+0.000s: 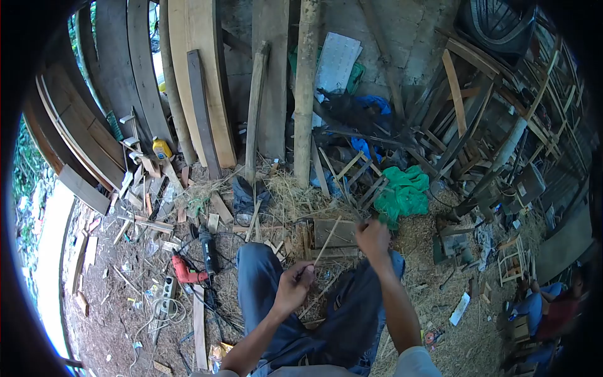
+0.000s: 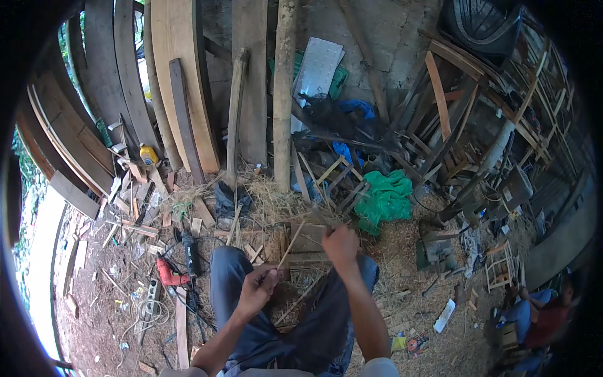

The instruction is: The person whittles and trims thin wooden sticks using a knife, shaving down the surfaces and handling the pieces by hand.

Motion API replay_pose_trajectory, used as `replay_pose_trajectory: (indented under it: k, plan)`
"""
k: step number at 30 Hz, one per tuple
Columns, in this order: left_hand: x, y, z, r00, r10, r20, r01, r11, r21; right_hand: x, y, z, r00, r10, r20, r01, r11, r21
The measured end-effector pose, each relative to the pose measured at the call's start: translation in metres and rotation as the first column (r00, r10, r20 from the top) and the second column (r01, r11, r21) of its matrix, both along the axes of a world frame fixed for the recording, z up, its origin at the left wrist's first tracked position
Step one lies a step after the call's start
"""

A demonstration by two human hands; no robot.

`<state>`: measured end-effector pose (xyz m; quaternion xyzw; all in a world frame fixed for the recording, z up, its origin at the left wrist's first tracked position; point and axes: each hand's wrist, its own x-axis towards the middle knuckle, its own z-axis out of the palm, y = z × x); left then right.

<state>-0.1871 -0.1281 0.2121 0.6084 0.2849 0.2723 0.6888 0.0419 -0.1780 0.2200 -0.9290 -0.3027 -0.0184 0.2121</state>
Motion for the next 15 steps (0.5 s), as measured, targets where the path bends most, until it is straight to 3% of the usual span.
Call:
replay_pose_trajectory:
  k: [1, 3, 5, 6, 7, 8, 10, 15]
  plan:
    - [0.003, 0.004, 0.001, 0.999, -0.020, 0.040, 0.025, 0.991, -0.133, -0.013, 0.000, 0.002, 0.991, 0.122, -0.046, -0.118, 0.991, 0.065]
    - [0.011, 0.006, 0.004, 0.998, -0.002, 0.060, 0.009, 0.992, -0.127, -0.047, -0.002, -0.007, 0.940, 0.340, -0.002, -0.331, 0.916, 0.226]
    - [0.013, 0.005, 0.004, 0.997, 0.005, 0.071, 0.003, 0.993, -0.121, -0.075, -0.003, -0.009, 0.907, 0.414, 0.075, -0.421, 0.894, 0.153]
    - [0.013, 0.004, 0.003, 0.998, 0.016, 0.055, -0.015, 1.000, -0.005, -0.082, -0.005, -0.009, 0.864, 0.482, 0.145, -0.495, 0.866, 0.073]
    - [0.013, 0.002, 0.002, 0.999, 0.024, 0.039, -0.029, 0.993, 0.112, -0.081, -0.006, -0.006, 0.869, 0.475, 0.140, -0.488, 0.870, 0.076]
    - [0.013, 0.000, 0.001, 0.999, 0.018, 0.033, -0.022, 0.993, 0.114, -0.080, -0.005, -0.002, 0.886, 0.452, 0.105, -0.461, 0.884, 0.079]
    - [0.014, -0.001, 0.000, 0.997, 0.070, 0.013, -0.071, 0.995, 0.075, -0.078, -0.001, -0.006, 0.900, 0.430, 0.069, -0.435, 0.896, 0.087]
    - [0.018, 0.004, 0.000, 0.997, 0.059, 0.048, -0.059, 0.998, 0.003, -0.068, 0.010, -0.023, 0.943, 0.274, 0.190, -0.286, 0.958, 0.037]
